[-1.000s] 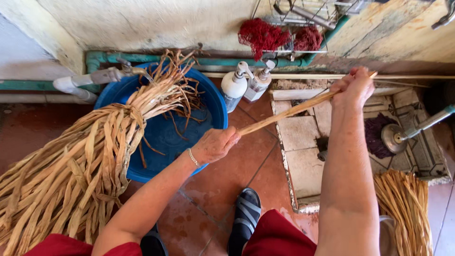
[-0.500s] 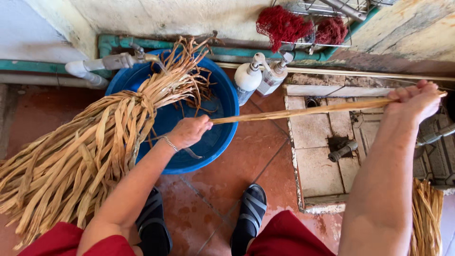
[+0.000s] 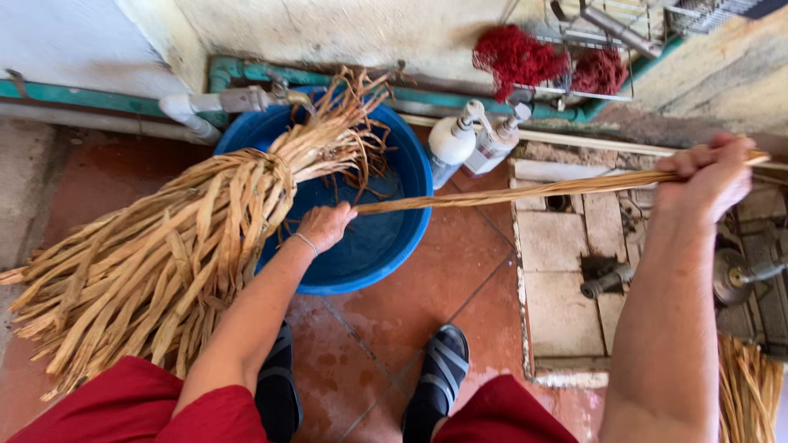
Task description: The person wets a bundle of dried leaves in a blue basin, then uses scissors to trim and separate the leaves. The trimmed pieces are placed into a clear plastic container. The person repeatedly wets and trims the leaves throughout the clip.
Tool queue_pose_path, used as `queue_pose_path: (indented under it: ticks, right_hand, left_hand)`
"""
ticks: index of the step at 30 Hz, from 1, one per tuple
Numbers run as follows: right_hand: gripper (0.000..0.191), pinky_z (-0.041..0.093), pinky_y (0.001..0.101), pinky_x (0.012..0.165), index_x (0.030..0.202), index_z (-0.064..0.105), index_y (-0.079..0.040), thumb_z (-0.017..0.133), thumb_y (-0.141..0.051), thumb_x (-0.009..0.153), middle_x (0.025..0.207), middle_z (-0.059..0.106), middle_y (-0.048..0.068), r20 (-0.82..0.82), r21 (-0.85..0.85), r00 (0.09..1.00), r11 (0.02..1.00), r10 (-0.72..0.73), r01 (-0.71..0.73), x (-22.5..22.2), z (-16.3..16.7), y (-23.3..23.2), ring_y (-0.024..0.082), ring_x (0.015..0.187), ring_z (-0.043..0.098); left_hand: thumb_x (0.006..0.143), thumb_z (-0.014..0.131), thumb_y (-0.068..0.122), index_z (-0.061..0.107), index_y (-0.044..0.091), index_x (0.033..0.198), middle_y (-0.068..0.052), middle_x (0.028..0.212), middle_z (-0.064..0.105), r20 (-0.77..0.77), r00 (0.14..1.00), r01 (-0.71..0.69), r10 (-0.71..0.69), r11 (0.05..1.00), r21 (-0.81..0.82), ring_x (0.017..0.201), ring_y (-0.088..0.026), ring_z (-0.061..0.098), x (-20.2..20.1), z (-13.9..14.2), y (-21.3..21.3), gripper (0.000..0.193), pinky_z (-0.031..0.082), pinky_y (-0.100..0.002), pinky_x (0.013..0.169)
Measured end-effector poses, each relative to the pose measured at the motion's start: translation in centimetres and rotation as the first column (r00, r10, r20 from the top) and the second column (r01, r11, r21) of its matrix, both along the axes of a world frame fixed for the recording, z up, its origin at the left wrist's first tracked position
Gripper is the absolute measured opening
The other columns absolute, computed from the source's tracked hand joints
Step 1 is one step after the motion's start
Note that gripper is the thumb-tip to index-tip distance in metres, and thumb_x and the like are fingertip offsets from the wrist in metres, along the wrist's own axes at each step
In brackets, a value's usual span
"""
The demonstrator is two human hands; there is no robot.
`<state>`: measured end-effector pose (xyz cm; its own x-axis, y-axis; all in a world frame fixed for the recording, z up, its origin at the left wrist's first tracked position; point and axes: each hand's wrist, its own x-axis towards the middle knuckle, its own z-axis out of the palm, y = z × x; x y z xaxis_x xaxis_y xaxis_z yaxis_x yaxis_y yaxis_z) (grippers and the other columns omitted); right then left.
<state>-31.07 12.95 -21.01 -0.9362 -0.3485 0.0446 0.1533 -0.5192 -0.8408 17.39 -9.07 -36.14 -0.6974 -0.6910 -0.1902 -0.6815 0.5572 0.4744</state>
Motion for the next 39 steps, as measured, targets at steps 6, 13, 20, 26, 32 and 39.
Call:
queue_pose_path:
  ticks: [6, 13, 20, 26, 32, 39]
  right_hand:
    - [0.039, 0.052, 0.0434, 0.093, 0.101, 0.062, -0.014, 0.044, -0.045, 0.116, 0.102, 0.070, 0.002, -0.254, 0.584, 0.911, 0.802, 0.326, -0.124, 8.3, -1.6, -4.3, 0.017, 0.099, 0.066]
    - [0.035, 0.047, 0.0313, 0.068, 0.101, 0.064, -0.009, 0.046, -0.037, 0.114, 0.094, 0.069, 0.007, -0.226, 0.761, 0.731, 0.585, 0.644, -0.280, 19.0, -3.3, -9.0, 0.013, 0.077, 0.058]
    - [0.039, 0.053, 0.0336, 0.070, 0.097, 0.059, -0.004, 0.040, -0.029, 0.119, 0.092, 0.065, 0.008, -0.318, 0.623, 0.524, 0.590, 0.790, -0.513, 21.7, 5.3, -4.3, 0.016, 0.075, 0.059]
    - [0.039, 0.053, 0.0336, 0.058, 0.085, 0.061, -0.007, 0.048, -0.031, 0.113, 0.083, 0.061, 0.010, -0.072, 0.665, 0.168, 0.173, 0.983, -0.727, 15.3, 6.6, 3.8, 0.018, 0.068, 0.057]
    - [0.044, 0.058, 0.0411, 0.061, 0.090, 0.067, -0.005, 0.053, -0.046, 0.096, 0.073, 0.065, 0.010, 0.406, 0.881, 0.536, -0.161, 0.740, -0.445, 12.5, -2.8, 8.3, 0.022, 0.061, 0.064]
    - [0.045, 0.060, 0.0388, 0.081, 0.117, 0.059, 0.001, 0.069, -0.035, 0.092, 0.103, 0.081, 0.018, 0.528, 0.603, 0.266, -0.135, 0.806, -0.786, 21.7, -9.1, 5.8, 0.025, 0.095, 0.078]
  left_hand:
    - [0.065, 0.069, 0.015, 0.068, 0.008, 0.113, -0.021, 0.105, 0.068, -0.034, 0.993, -0.113, 0.109, 0.899, -0.422, 0.102, -0.042, 0.062, 1.4, -0.7, -0.7, 0.048, 0.052, -0.058, 0.082]
    - [0.098, 0.047, 0.064, 0.077, 0.002, 0.102, -0.023, 0.098, 0.077, 0.162, 0.982, -0.165, 0.097, 0.859, 0.484, 0.091, -0.037, 0.075, -0.7, -0.1, 1.1, 0.069, 0.061, -0.048, 0.082]
    - [0.086, 0.034, 0.082, 0.012, 0.016, 0.155, -0.028, 0.104, 0.068, 0.224, 0.472, -0.095, 0.852, -0.203, 0.975, 0.094, -0.045, 0.071, -4.9, 0.3, 3.0, 0.098, 0.057, -0.055, 0.083]
    - [0.100, 0.045, 0.045, 0.036, 0.008, 0.129, -0.019, 0.083, 0.060, 0.319, 0.047, 0.273, 0.947, -0.319, 0.908, 0.084, -0.043, 0.069, -8.9, -0.6, 0.1, 0.048, 0.059, -0.068, 0.078]
    - [0.106, 0.049, 0.034, 0.052, 0.006, 0.109, -0.006, 0.071, 0.053, 0.067, 0.199, 0.361, 0.978, -0.136, 0.923, 0.054, -0.018, 0.049, -11.2, -0.3, -1.1, 0.028, 0.044, -0.039, 0.051]
    - [0.100, 0.053, 0.043, 0.066, 0.011, 0.112, 0.006, 0.062, 0.042, -0.277, 0.815, 0.189, 0.509, 0.218, 0.958, 0.045, -0.004, 0.031, -12.5, 3.8, 1.3, 0.036, 0.022, -0.022, 0.038]
